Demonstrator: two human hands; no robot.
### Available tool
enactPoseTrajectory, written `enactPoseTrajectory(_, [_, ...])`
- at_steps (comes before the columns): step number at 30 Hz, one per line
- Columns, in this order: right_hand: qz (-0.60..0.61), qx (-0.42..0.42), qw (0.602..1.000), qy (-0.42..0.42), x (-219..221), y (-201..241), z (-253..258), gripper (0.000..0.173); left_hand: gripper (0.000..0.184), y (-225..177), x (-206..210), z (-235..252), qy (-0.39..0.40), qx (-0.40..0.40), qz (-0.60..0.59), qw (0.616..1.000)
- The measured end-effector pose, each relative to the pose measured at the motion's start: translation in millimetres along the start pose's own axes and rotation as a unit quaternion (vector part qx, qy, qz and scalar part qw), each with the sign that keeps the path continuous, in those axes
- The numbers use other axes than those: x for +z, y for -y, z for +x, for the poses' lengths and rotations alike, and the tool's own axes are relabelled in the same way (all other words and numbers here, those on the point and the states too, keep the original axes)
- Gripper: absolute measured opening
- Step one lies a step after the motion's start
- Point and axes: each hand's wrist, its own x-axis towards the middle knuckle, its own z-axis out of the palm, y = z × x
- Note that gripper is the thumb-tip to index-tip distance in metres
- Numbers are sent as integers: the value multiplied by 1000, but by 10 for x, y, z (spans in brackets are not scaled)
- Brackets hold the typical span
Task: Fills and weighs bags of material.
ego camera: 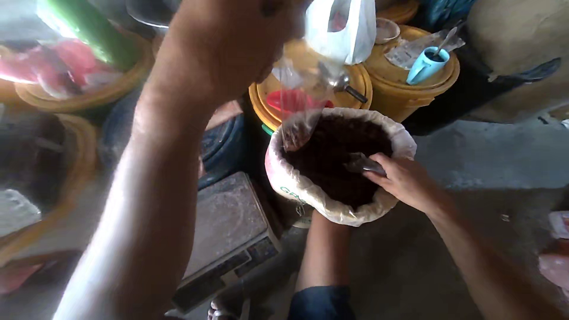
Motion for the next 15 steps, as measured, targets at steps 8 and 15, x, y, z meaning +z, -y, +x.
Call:
enactPoseTrajectory(8, [30,-33,999,-19,273,398,435,51,14,137,-14,-102,37,-28,-21,999])
enactPoseTrajectory(15, [28,-53,998,-11,297,421,540,49,13,169,-5,-132,34,-18,-37,999])
